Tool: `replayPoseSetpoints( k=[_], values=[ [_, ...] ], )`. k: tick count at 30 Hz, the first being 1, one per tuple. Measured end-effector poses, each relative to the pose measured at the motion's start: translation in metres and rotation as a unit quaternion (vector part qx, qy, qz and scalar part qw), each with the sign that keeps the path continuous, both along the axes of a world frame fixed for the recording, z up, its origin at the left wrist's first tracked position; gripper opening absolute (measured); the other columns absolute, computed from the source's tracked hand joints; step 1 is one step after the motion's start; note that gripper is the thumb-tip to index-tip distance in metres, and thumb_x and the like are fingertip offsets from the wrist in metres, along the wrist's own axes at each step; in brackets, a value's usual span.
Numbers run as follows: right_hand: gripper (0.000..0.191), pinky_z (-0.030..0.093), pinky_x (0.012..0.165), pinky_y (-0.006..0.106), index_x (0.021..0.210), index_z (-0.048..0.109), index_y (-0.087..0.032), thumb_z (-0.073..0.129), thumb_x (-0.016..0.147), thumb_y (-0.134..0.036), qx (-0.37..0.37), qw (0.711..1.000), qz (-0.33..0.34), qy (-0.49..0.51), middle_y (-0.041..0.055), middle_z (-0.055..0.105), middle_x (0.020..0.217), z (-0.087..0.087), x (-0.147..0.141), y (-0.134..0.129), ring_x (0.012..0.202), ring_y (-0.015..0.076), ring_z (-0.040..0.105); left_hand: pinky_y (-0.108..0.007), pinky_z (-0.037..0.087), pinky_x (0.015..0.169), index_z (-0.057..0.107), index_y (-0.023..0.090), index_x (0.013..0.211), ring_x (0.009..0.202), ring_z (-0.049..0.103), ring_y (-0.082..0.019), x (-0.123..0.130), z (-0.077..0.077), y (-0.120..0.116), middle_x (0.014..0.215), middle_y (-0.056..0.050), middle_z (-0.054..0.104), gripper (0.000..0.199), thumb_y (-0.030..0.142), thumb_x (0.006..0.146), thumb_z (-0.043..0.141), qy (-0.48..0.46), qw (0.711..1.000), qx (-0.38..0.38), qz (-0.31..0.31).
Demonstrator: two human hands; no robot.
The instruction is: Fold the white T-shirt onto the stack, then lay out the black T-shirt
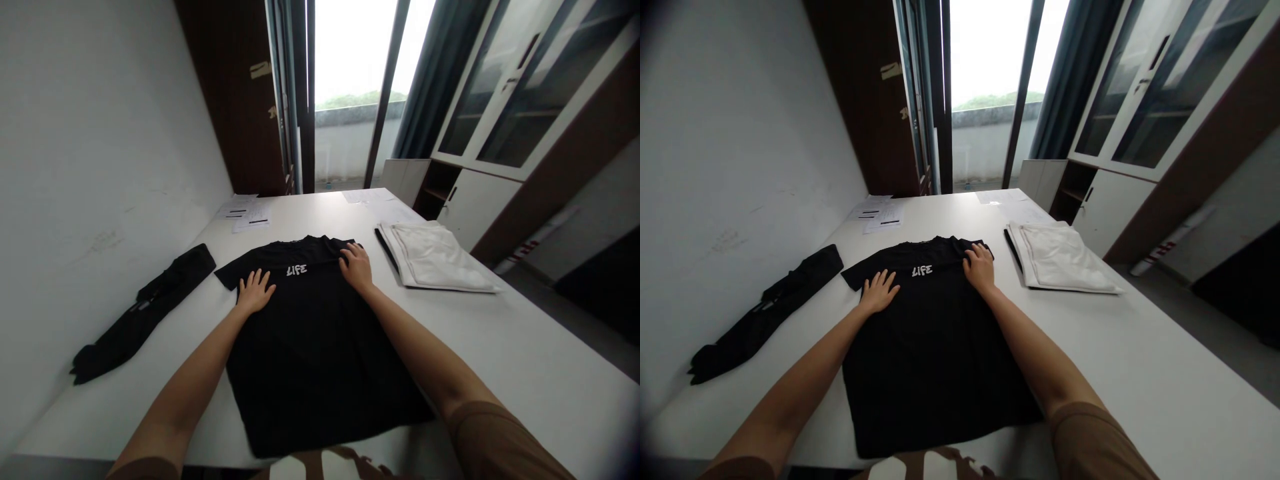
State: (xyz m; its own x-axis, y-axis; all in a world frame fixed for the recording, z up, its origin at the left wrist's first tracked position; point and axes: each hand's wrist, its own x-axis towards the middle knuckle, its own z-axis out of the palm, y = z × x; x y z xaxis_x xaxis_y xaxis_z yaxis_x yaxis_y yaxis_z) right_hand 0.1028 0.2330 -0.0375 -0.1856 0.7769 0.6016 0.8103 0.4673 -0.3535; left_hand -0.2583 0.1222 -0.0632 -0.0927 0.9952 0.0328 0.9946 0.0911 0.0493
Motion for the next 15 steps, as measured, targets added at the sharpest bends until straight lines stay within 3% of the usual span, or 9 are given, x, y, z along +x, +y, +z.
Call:
replayPoseSetpoints(
  k=[6,11,15],
  values=[
    [0.035,0.038,0.115,0.039,0.127,0.068,-0.022,0.056,0.098,-0.036,-0.094,0.978,0.173,-0.071,0.0099,0.057,0.144,0.002,-0.040,-0.031,0.132,0.0248,0.052,-0.064,0.014,0.120,0.023,0.032,0.162,0.157,0.009,-0.033,-0.035,0.003,0.028,0.171,-0.005,0.013,0.071,0.067,0.100,0.021,-0.011,0.999,-0.044,0.007],
    [0.044,0.028,0.119,0.048,0.139,0.061,-0.023,0.056,0.099,-0.040,-0.169,0.963,0.152,-0.145,0.0122,0.050,0.152,-0.005,-0.061,-0.051,0.142,0.0283,0.042,-0.064,0.014,0.120,0.029,0.030,0.160,0.156,0.015,-0.033,-0.052,0.015,0.053,0.169,-0.008,0.018,0.069,0.062,0.099,0.030,-0.024,0.995,-0.070,0.064],
    [0.050,0.017,0.121,0.055,0.148,0.051,-0.023,0.045,0.104,-0.044,-0.154,0.962,0.136,-0.179,0.0134,0.040,0.159,-0.006,-0.074,-0.075,0.150,0.0293,0.028,-0.069,0.016,0.117,0.043,0.018,0.152,0.150,0.028,-0.040,-0.030,0.020,0.062,0.162,-0.020,0.033,0.061,0.047,0.099,0.037,-0.024,0.993,-0.032,0.113]
  ],
)
